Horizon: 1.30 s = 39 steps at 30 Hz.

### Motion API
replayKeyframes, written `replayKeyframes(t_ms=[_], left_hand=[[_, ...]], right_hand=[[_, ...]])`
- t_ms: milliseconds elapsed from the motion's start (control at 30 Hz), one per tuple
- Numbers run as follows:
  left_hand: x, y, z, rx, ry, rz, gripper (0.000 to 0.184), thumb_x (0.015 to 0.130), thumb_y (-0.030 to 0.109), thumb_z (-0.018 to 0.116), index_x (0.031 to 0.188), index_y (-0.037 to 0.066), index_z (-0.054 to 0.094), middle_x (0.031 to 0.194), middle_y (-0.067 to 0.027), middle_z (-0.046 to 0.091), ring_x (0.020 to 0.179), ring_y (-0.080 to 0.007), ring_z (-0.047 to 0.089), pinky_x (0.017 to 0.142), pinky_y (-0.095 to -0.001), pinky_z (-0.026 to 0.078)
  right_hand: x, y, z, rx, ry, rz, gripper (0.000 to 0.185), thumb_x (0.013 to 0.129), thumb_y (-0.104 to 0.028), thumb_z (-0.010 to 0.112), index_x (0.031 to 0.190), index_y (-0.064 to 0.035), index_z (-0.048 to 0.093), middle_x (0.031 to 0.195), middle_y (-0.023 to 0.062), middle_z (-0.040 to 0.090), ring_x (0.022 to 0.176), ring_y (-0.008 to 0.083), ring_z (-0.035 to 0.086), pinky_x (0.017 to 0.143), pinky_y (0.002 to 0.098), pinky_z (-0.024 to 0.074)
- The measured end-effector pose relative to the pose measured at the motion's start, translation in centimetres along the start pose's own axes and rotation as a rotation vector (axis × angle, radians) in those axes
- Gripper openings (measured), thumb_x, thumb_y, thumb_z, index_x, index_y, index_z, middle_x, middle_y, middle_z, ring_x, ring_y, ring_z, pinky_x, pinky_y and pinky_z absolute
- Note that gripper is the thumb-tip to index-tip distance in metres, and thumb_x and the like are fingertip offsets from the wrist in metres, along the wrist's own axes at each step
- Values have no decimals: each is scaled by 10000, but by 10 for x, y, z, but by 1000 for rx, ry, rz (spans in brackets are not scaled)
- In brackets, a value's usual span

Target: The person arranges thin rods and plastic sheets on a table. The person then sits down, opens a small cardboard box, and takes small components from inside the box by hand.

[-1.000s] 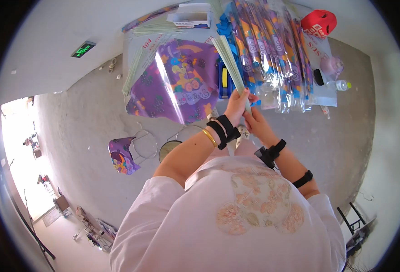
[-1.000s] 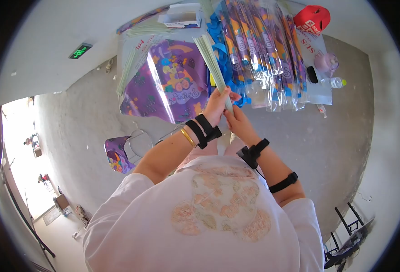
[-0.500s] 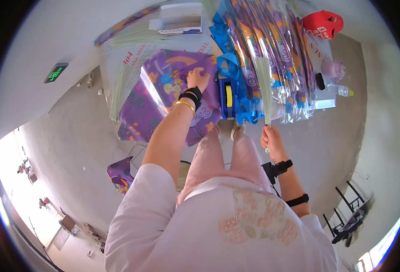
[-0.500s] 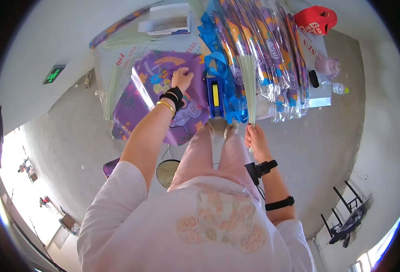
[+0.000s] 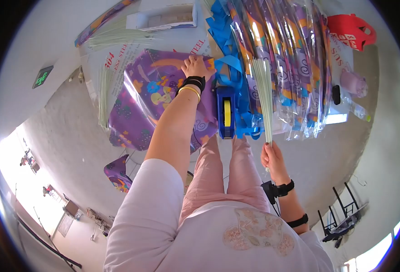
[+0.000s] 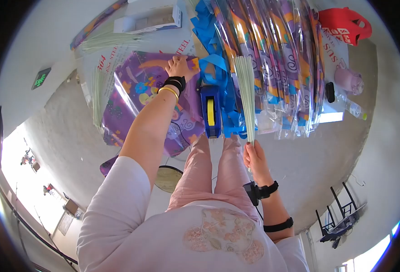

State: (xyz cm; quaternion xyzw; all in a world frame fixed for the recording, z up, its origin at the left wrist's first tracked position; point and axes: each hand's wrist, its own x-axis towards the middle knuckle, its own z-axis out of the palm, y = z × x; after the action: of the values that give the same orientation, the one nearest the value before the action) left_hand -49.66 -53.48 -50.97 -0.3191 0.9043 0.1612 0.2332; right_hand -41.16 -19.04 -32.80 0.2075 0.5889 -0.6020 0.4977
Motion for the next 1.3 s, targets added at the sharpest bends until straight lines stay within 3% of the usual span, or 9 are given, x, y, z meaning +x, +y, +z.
replayKeyframes(t_ms=[167,300,400,500,533,600,767,1000,1300], left_hand=[[6,4,6,68,5,51,671,699,514,749,1220,122,587,1320,-157,475,1243,-348,401,1014,-487,311],[2,-5,8,-21,31,139,477,720,461,725,1079,150,680,1200,-81,591,1172,-302,462,960,-484,317],[-5,-26,5,-234,-12,130,386,723,412,673,957,104,660,969,-101,657,1030,-304,564,934,-530,306],[-8,-74,25,-809,-71,93,327,724,290,720,913,43,621,750,-81,615,765,-213,592,745,-349,436],[-22,-75,5,-947,-168,57,269,762,156,711,954,2,604,763,-16,579,734,-107,533,655,-253,424],[-35,-89,1,-1111,-165,8,252,794,80,679,1008,-21,592,810,25,562,754,-60,495,665,-242,410],[-60,-123,-7,-1464,-262,-92,396,826,-13,557,1222,-11,543,1073,-22,606,972,-107,562,901,-229,417],[-85,-170,-28,-1676,-183,-267,436,778,77,473,1197,-23,542,1123,-113,632,1013,-214,609,933,-328,465],[-93,-235,-6,-1791,-162,-346,389,768,97,500,1127,-32,574,1064,-96,645,965,-223,617,910,-341,478]], right_hand=[[17,-16,-10,-44,2,-1,233,1035,-270,407,870,-109,438,615,-54,345,470,47,325,445,211,275],[27,-22,-16,-22,-5,-7,228,1035,-263,408,869,-111,438,619,-54,350,471,45,326,445,209,278],[33,-23,-21,-35,-15,-22,216,1035,-251,410,872,-112,439,621,-56,356,473,40,326,446,205,278],[36,-24,-18,-33,-25,-2,208,1036,-243,411,881,-108,442,623,-58,359,478,33,326,448,201,277],[37,-23,-17,-27,-26,2,208,1036,-243,411,881,-108,442,623,-58,359,478,33,326,448,201,277],[38,-22,-11,-13,-67,25,210,1037,-249,408,890,-105,446,625,-58,364,482,31,326,448,200,275],[48,-22,21,126,-138,96,198,1029,-260,441,915,-101,471,623,-56,378,496,34,343,448,197,271],[87,-1,98,174,-283,64,195,1032,-259,432,923,-102,473,643,-54,385,508,40,355,473,208,305],[175,45,171,84,-164,64,205,1008,-281,469,910,-101,473,639,-47,383,530,51,364,466,226,301]])
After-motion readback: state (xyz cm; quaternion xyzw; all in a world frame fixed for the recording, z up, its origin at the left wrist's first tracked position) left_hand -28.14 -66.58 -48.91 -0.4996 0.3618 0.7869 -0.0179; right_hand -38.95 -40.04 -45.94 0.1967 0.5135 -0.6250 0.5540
